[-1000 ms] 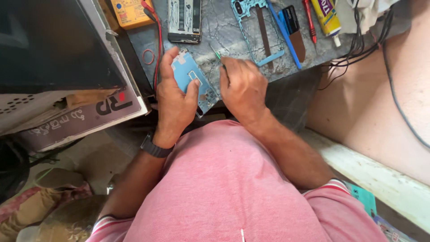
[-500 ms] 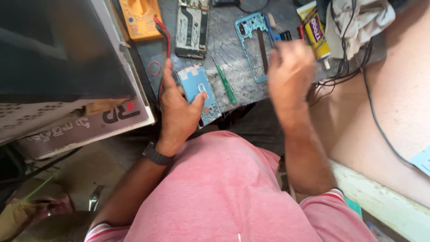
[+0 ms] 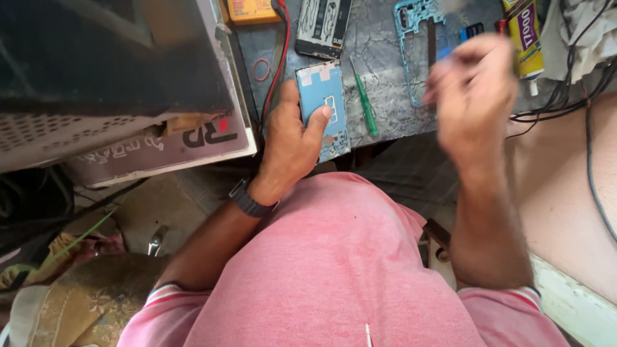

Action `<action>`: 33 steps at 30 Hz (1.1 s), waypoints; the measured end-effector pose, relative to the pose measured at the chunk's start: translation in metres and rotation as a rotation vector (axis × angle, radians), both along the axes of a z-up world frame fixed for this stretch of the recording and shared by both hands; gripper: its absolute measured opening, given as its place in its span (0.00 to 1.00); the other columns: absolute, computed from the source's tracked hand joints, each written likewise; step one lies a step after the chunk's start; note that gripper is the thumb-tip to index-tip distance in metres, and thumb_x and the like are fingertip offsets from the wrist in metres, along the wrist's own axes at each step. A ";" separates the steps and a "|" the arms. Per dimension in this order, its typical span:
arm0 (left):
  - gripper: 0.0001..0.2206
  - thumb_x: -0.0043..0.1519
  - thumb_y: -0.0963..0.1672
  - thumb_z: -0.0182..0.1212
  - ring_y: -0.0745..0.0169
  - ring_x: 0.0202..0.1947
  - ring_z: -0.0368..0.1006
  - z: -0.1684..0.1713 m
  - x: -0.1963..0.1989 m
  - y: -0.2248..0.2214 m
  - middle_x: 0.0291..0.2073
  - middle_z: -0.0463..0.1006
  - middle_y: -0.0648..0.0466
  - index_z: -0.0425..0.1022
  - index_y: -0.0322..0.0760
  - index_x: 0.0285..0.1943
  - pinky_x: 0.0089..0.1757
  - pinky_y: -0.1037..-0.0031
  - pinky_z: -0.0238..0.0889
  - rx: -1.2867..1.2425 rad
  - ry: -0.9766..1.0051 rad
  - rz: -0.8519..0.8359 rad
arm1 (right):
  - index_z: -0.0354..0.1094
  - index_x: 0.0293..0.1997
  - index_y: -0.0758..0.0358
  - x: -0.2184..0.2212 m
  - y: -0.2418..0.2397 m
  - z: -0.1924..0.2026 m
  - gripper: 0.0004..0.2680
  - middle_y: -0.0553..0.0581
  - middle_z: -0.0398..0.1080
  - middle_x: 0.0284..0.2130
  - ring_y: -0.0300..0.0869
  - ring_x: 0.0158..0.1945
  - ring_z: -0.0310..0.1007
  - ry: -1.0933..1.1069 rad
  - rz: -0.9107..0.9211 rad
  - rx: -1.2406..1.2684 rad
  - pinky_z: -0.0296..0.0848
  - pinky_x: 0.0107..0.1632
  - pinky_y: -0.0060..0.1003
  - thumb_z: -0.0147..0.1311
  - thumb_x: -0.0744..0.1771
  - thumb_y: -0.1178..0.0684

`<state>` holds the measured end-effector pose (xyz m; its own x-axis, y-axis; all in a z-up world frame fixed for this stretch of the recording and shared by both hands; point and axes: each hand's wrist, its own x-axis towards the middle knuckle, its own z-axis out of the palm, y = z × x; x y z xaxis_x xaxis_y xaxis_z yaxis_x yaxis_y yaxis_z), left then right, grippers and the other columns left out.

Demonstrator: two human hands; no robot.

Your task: The person uses a thin metal tool to scrape and clean the edges of a mobile phone chassis while holding it by hand on a repair bench.

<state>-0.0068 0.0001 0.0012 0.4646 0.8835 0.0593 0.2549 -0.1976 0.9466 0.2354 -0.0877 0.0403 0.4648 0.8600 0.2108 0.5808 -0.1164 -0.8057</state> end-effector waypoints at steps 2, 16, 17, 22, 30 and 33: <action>0.15 0.65 0.41 0.59 0.52 0.37 0.79 0.006 0.003 -0.001 0.39 0.79 0.44 0.64 0.30 0.57 0.37 0.65 0.73 -0.192 -0.037 0.014 | 0.58 0.58 0.72 -0.020 -0.004 0.010 0.11 0.60 0.72 0.37 0.52 0.34 0.76 0.136 0.172 0.026 0.75 0.36 0.37 0.52 0.69 0.65; 0.16 0.67 0.37 0.56 0.70 0.51 0.72 0.000 0.000 -0.009 0.51 0.77 0.53 0.67 0.30 0.64 0.54 0.76 0.69 -0.360 -0.317 -0.108 | 0.74 0.48 0.60 0.005 -0.021 0.033 0.08 0.59 0.74 0.42 0.51 0.46 0.77 -0.327 0.439 -0.079 0.76 0.49 0.43 0.58 0.67 0.65; 0.15 0.67 0.37 0.56 0.70 0.51 0.72 0.002 0.002 -0.008 0.51 0.77 0.53 0.68 0.30 0.63 0.54 0.75 0.69 -0.417 -0.382 -0.113 | 0.74 0.49 0.62 0.006 -0.021 0.031 0.07 0.59 0.74 0.41 0.51 0.46 0.76 -0.383 0.412 -0.044 0.75 0.48 0.42 0.60 0.69 0.65; 0.14 0.67 0.37 0.55 0.69 0.50 0.75 0.005 0.001 0.007 0.51 0.78 0.53 0.68 0.30 0.62 0.54 0.75 0.72 -0.325 -0.371 0.020 | 0.76 0.43 0.59 -0.009 -0.032 0.044 0.08 0.59 0.76 0.39 0.52 0.43 0.76 -0.378 0.681 -0.132 0.75 0.45 0.44 0.62 0.63 0.63; 0.13 0.68 0.36 0.56 0.69 0.46 0.75 -0.006 0.008 0.005 0.49 0.78 0.52 0.68 0.28 0.61 0.53 0.73 0.72 -0.371 -0.450 -0.026 | 0.74 0.46 0.59 -0.012 -0.032 0.044 0.07 0.56 0.75 0.41 0.47 0.42 0.77 -0.152 0.628 -0.193 0.74 0.45 0.36 0.59 0.66 0.65; 0.11 0.70 0.36 0.56 0.70 0.49 0.73 -0.011 0.011 0.000 0.49 0.77 0.52 0.67 0.27 0.61 0.53 0.76 0.69 -0.338 -0.513 -0.020 | 0.77 0.41 0.59 -0.012 -0.041 0.043 0.08 0.57 0.76 0.34 0.49 0.37 0.77 -0.223 0.674 -0.347 0.72 0.39 0.39 0.62 0.61 0.63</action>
